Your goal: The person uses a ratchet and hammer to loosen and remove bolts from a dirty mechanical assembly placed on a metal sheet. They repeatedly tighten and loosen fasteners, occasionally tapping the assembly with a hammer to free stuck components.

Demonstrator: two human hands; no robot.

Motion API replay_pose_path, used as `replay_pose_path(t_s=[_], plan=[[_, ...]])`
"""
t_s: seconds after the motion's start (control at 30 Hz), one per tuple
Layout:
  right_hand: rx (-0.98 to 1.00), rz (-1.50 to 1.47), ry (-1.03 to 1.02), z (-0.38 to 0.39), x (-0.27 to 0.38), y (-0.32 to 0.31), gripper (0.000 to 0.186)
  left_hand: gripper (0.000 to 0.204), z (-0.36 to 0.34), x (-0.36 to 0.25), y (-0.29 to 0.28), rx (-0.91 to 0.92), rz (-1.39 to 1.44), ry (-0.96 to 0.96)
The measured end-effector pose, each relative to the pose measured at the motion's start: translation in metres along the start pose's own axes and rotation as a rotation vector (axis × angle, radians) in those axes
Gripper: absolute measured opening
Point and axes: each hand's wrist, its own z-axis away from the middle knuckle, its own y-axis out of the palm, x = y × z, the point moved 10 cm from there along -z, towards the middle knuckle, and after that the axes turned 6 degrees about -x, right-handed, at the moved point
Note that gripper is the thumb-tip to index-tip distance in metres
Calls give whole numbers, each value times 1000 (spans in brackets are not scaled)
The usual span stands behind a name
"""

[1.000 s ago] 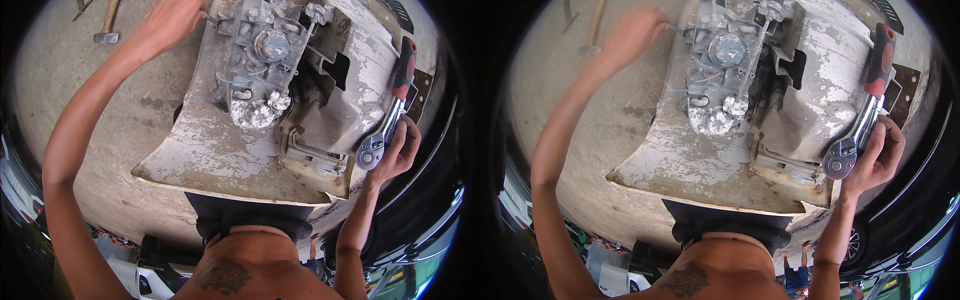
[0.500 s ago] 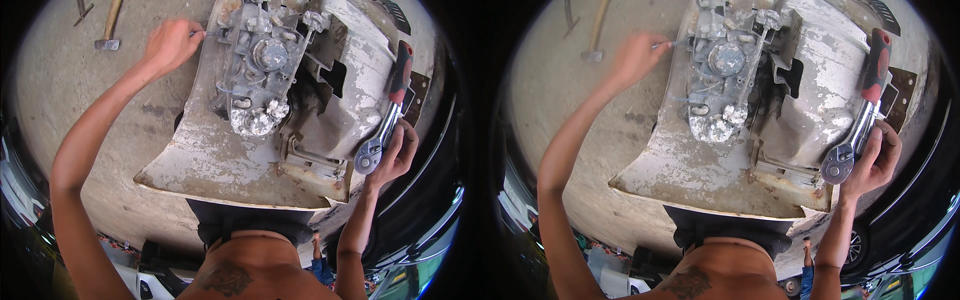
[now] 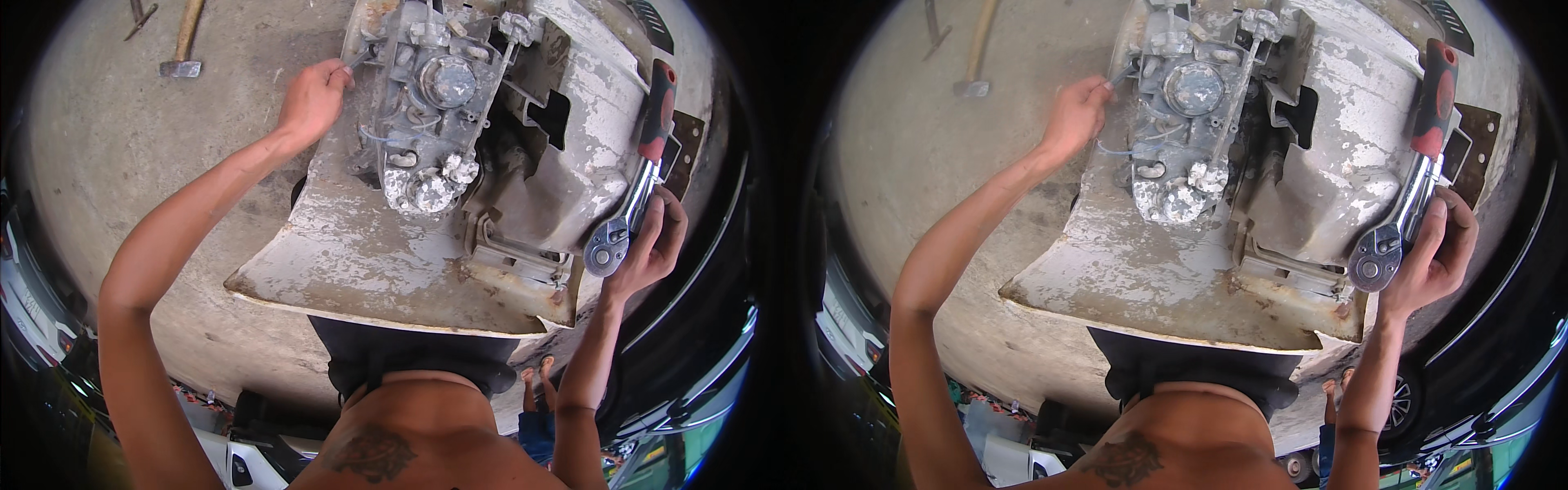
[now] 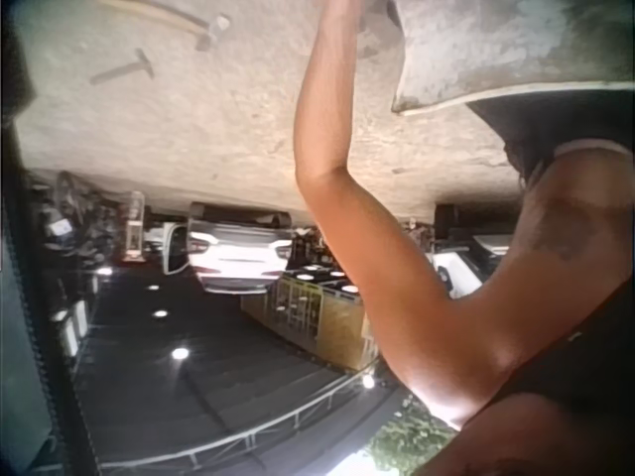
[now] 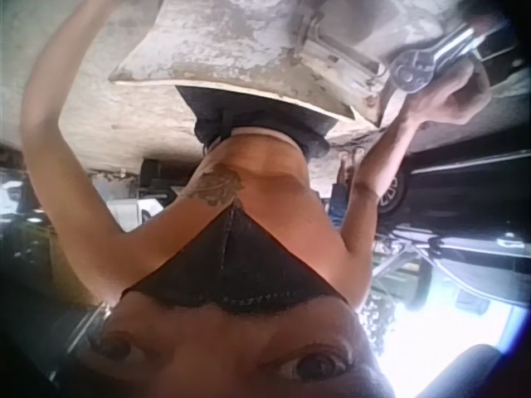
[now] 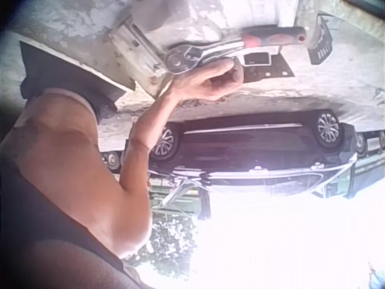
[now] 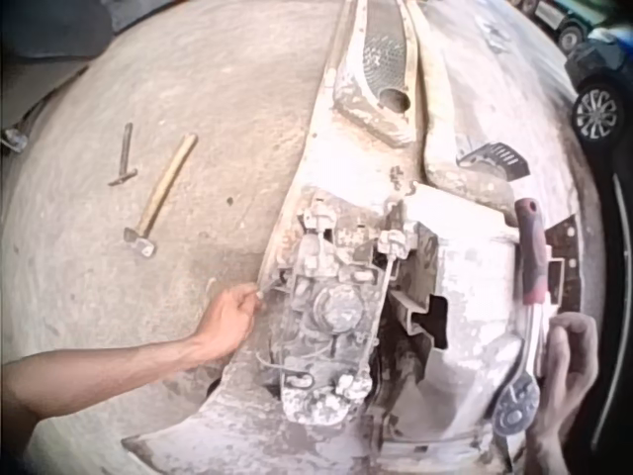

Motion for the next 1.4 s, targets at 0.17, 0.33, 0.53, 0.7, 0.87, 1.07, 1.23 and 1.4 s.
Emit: replay_pose_path(t_s=[0.17, 0.33, 0.53, 0.7, 0.87, 1.07, 1.23, 1.4], plan=[[-8, -26, 21, 0, -5, -2, 17, 33, -8, -14, -19, 2, -255, 72], [6, -27, 22, 1, -5, 2, 17, 34, -17, -34, -49, -104, -513, 411], [1, -21, 5, 0, -2, 2, 17, 30, -5, -88, -51, -168, -786, 647], [5, -25, -14, 0, 0, 1, 17, 28, 0, -97, -56, -274, -724, 795], [7, -27, -12, 0, 1, 3, 17, 30, -6, -93, -56, -255, -692, 779], [-11, -45, 0, 1, -3, 0, 16, 34, -16, -57, -55, -123, -542, 377], [-8, -57, 1, 1, 0, 2, 16, 31, -14, -47, -50, -184, -540, 489], [-2, -43, -12, 1, -1, 3, 16, 34, -30, -47, -50, -88, -597, 498]])
